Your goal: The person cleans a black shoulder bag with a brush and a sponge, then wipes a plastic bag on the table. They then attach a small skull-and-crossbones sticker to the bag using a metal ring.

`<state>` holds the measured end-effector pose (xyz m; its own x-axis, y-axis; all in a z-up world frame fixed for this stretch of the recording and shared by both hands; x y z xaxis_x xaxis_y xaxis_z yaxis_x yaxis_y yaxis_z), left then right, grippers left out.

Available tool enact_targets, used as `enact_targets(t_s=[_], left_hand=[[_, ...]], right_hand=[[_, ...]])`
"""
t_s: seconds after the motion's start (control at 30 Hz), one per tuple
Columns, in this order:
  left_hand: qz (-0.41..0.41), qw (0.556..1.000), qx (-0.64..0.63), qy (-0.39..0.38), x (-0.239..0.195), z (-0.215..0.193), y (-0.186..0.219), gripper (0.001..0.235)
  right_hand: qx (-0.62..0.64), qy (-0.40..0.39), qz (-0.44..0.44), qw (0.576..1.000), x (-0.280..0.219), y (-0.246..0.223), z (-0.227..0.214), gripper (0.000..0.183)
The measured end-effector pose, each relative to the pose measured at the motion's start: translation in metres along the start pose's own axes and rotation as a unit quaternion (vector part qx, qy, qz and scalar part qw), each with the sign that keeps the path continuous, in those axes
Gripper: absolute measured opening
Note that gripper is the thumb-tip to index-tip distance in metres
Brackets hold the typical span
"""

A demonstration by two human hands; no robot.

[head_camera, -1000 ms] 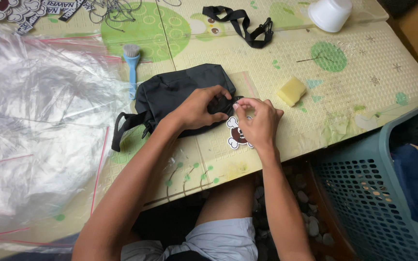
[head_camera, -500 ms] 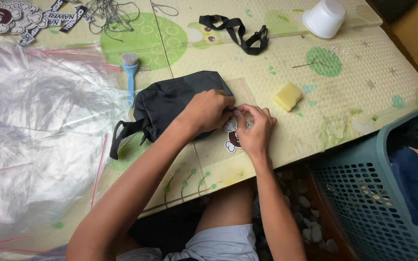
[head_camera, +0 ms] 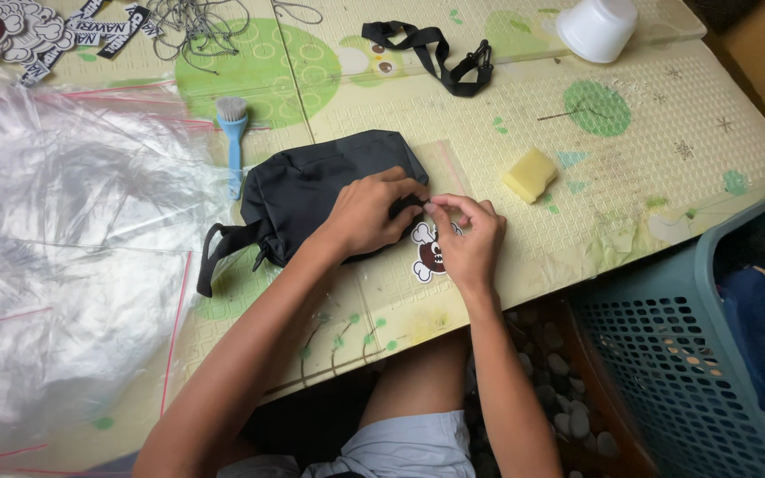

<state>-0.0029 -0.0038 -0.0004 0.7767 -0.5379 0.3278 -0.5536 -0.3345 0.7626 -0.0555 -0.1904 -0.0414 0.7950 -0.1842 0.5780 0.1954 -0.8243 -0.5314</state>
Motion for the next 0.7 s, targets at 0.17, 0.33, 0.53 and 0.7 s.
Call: enact_targets(t_s=[0.17, 0.33, 0.53, 0.7], left_hand=[[0.003, 0.999, 0.028, 0.018, 0.001, 0.006, 0.000, 0.016], [-0.022, 0.998, -0.027, 0.043, 0.002, 0.008, -0.012, 0.015], [-0.025, 0.995, -0.079, 0.059, 0.001, 0.006, -0.014, 0.014], [-0.027, 0.994, -0.086, 0.061, 0.001, 0.004, -0.013, 0.013]], right_hand=[[-0.040, -0.004, -0.039, 0.998, 0.000, -0.019, -0.003, 0.007], [-0.013, -0.008, -0.016, 1.000, -0.003, -0.014, -0.002, 0.009], [-0.028, -0.035, 0.003, 0.999, -0.007, -0.015, -0.006, 0.010], [-0.036, -0.039, 0.010, 0.999, -0.007, -0.019, -0.004, 0.006]])
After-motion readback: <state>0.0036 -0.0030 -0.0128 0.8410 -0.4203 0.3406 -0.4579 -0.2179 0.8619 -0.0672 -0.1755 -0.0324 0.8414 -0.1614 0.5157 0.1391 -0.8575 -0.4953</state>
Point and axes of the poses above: each hand's wrist, its own x-axis towards the middle knuckle, its own z-axis out of the palm, y = z × x, the point moved 1 cm from there along x, towards the middle knuckle, and after that the axes turned 8 degrees about -x, right-handed, at the moved point
